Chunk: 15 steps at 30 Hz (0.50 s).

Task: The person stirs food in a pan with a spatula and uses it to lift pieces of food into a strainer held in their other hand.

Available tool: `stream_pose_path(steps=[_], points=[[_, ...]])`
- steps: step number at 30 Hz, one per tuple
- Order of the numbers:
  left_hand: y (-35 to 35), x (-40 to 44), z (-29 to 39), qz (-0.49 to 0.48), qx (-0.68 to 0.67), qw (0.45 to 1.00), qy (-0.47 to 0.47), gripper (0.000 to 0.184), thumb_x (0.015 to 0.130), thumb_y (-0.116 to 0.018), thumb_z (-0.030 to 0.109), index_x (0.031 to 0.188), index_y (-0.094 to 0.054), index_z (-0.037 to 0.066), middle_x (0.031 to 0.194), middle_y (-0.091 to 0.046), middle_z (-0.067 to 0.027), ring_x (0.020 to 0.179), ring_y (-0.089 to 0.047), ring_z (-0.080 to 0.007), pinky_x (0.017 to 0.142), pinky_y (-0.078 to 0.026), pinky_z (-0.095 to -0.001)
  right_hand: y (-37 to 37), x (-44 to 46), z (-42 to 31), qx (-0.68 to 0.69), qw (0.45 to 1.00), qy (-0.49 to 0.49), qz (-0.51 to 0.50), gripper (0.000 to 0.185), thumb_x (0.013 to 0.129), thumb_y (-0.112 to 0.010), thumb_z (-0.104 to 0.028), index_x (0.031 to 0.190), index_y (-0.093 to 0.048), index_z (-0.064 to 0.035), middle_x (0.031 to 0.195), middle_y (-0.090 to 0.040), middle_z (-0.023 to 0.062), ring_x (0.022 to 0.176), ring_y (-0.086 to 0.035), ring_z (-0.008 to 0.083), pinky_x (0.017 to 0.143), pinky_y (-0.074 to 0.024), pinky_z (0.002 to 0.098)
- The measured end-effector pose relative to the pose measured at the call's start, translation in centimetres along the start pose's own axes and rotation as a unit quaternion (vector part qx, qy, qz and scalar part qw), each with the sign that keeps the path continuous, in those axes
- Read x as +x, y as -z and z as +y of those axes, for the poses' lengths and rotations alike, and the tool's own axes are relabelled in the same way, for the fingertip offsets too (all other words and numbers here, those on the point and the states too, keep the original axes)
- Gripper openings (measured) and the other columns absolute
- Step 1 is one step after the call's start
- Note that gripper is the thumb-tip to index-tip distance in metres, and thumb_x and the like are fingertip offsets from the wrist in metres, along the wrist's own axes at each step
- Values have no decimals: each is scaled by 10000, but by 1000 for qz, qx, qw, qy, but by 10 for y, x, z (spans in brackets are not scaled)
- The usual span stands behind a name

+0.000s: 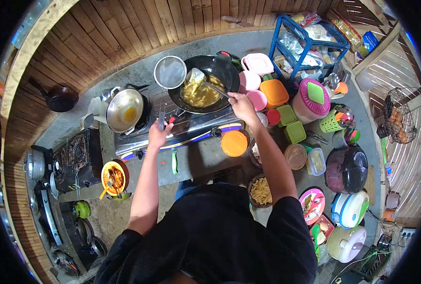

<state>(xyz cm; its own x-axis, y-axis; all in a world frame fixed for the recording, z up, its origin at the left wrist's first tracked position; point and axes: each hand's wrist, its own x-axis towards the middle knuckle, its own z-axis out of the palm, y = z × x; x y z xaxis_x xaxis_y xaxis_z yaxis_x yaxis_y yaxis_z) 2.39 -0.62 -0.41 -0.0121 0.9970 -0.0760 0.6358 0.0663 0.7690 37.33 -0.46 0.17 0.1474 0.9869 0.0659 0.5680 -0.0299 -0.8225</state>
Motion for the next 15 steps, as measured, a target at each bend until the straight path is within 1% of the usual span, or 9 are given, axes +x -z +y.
stream_pose_path(steps=[1,2,3,5,6,7,9,13,15], points=[[0,0,0,0,-1,1000,2,303,804,-765,290,866,-576,62,671,-668,-94,586,-676,-200,605,-513,-347,2,-2,-2,-3,1000,1,3,296,905,-580,-168,1155,-651,-26,1040,-669,224,1004,-652,341,874,-496,401],[0,1,0,-2,1,1000,3,301,804,-765,288,867,-576,62,673,-668,-95,585,-674,-200,605,-512,-347,1,-3,4,-19,993,103,53,297,909,-570,-171,1165,-646,-42,1043,-660,238,964,-658,354,838,-510,422],[1,1,0,-4,2,1000,3,300,804,-764,286,869,-576,61,675,-668,-95,584,-673,-199,604,-511,-347,6,-8,-3,-19,993,103,52,297,909,-570,-171,1165,-646,-42,1043,-660,238,964,-658,354,838,-510,422],[2,1,1,-6,2,1000,6,298,804,-763,282,870,-576,60,678,-668,-96,583,-672,-199,605,-511,-347,20,-18,-27,-133,987,57,65,316,912,-556,-172,1188,-626,-35,1042,-655,248,909,-658,382,788,-523,454],[2,0,2,-7,2,1000,8,296,804,-762,279,871,-576,59,681,-669,-98,582,-670,-199,606,-510,-347,23,-19,-24,-192,973,94,92,311,913,-539,-168,1183,-621,-38,1010,-656,252,841,-651,411,734,-522,493],[2,0,2,-7,1,1000,8,296,804,-762,279,871,-576,59,681,-669,-98,582,-670,-199,606,-510,-347,25,-20,-21,-192,972,93,92,311,913,-539,-168,1183,-621,-38,1010,-656,252,841,-651,411,734,-522,493],[2,0,1,-7,0,1000,7,299,805,-761,282,872,-576,56,684,-669,-97,583,-669,-197,610,-509,-347,30,-22,-18,-292,934,151,143,293,909,-531,-154,1161,-630,-40,967,-654,253,810,-643,423,715,-516,507],[2,1,0,-6,-2,1000,3,306,804,-761,291,874,-580,55,685,-669,-100,590,-672,-202,611,-510,-350,37,-28,-18,-328,930,122,115,281,907,-522,-143,1144,-631,-39,908,-655,251,801,-645,412,702,-513,516],[1,1,-1,-6,15,1000,5,314,802,-763,302,882,-586,55,685,-670,-105,593,-675,-209,616,-511,-357,39,-31,-20,-265,960,86,41,288,904,-528,-141,1138,-632,-9,910,-668,243,830,-656,390,726,-522,486]])
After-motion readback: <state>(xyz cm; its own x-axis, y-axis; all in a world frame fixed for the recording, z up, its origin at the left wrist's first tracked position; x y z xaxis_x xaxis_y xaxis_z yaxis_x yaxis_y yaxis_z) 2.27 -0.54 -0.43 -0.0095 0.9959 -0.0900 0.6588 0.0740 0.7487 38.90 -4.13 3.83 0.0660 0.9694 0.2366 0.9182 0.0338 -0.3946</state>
